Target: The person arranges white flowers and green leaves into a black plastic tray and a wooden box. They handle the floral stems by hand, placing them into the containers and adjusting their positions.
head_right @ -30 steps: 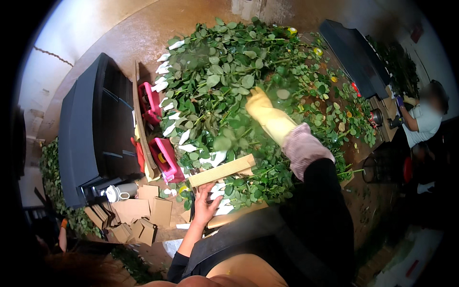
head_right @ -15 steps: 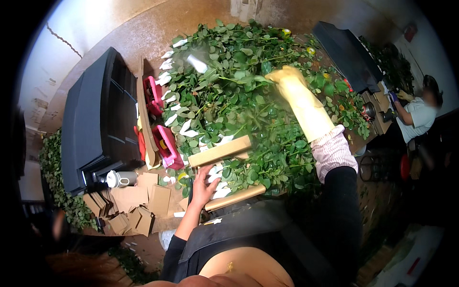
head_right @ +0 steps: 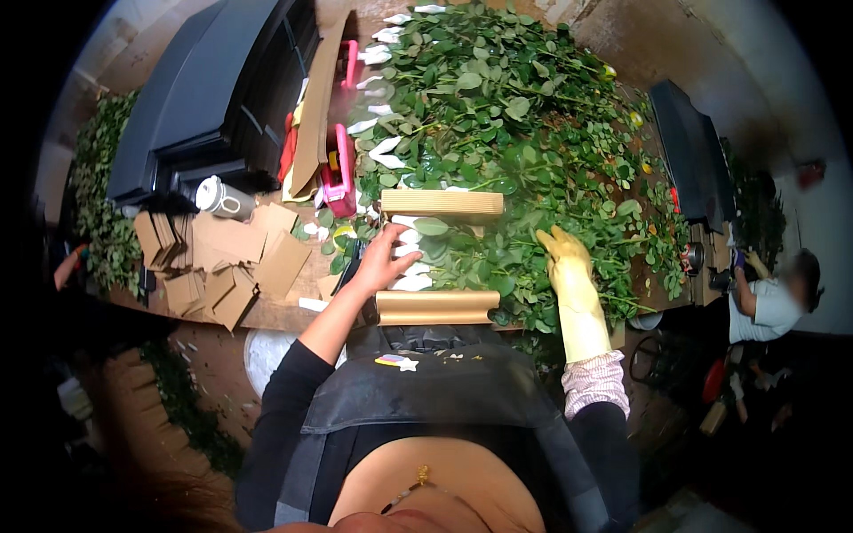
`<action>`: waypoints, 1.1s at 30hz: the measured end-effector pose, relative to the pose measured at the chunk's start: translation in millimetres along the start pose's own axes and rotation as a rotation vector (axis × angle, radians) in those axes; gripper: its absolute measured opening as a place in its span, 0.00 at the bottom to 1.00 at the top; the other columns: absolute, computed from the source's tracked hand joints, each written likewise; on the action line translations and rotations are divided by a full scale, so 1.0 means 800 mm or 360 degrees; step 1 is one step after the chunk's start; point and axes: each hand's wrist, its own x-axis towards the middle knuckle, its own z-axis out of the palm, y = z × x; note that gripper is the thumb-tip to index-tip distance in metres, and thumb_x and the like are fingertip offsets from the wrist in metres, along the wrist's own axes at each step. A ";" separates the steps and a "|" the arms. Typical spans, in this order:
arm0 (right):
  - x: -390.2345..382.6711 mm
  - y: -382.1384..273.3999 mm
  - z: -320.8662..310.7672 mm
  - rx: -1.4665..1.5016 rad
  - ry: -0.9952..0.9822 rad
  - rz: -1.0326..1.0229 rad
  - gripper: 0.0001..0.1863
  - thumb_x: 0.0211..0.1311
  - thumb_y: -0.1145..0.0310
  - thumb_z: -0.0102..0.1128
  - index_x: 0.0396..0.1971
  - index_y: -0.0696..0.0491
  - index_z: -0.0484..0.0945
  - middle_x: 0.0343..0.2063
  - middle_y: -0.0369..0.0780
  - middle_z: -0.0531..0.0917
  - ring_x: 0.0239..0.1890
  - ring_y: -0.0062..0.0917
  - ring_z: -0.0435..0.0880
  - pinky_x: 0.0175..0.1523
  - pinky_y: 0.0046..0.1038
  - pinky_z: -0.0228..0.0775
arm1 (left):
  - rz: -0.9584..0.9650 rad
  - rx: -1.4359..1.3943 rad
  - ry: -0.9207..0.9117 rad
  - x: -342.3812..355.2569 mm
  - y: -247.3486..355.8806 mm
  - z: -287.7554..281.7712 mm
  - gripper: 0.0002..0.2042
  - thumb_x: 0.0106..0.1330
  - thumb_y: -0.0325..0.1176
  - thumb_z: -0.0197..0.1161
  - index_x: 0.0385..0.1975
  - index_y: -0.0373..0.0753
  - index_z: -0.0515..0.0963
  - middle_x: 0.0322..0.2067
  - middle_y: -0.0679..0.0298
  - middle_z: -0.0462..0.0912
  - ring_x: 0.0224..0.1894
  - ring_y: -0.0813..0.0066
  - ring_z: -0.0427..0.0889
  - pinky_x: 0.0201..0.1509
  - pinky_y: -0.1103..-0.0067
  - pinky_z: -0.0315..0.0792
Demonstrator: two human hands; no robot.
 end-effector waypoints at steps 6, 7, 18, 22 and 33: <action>-0.003 -0.057 -0.099 -0.0298 0.0190 -0.0244 0.31 0.54 0.74 0.69 0.61 0.52 0.75 0.56 0.49 0.79 0.58 0.43 0.79 0.62 0.41 0.70 | -0.0075 -0.0155 0.0014 0.002 0.005 0.001 0.28 0.59 0.34 0.75 0.59 0.37 0.72 0.48 0.53 0.79 0.50 0.58 0.83 0.54 0.69 0.79; 0.007 -0.081 -0.110 0.0060 0.0217 -0.0354 0.25 0.57 0.74 0.67 0.58 0.51 0.78 0.52 0.49 0.83 0.53 0.42 0.83 0.59 0.41 0.74 | -0.0081 -0.0161 0.0007 0.002 0.005 0.001 0.28 0.59 0.34 0.74 0.59 0.37 0.72 0.48 0.53 0.79 0.50 0.58 0.83 0.54 0.69 0.79; 0.103 -0.215 -0.036 0.0107 -0.0873 0.0280 0.18 0.69 0.58 0.56 0.56 0.46 0.80 0.48 0.47 0.86 0.51 0.45 0.86 0.60 0.44 0.75 | 0.0037 -0.0040 0.0029 0.004 0.008 -0.001 0.26 0.60 0.36 0.74 0.57 0.37 0.74 0.48 0.53 0.79 0.49 0.57 0.82 0.53 0.68 0.78; 0.085 -0.192 0.001 0.0284 -0.0625 0.0073 0.18 0.69 0.58 0.56 0.57 0.41 0.79 0.48 0.46 0.86 0.50 0.43 0.86 0.60 0.41 0.74 | -0.0094 0.0082 -0.0047 0.003 0.012 -0.003 0.25 0.60 0.36 0.73 0.57 0.37 0.74 0.49 0.52 0.80 0.49 0.57 0.83 0.54 0.67 0.78; 0.091 -0.170 0.066 0.0050 -0.0494 -0.0059 0.21 0.69 0.55 0.55 0.61 0.37 0.76 0.43 0.42 0.88 0.48 0.40 0.87 0.55 0.45 0.76 | -0.0481 0.0231 0.0259 0.020 0.041 0.000 0.19 0.76 0.45 0.53 0.42 0.33 0.81 0.35 0.47 0.84 0.45 0.46 0.81 0.49 0.62 0.74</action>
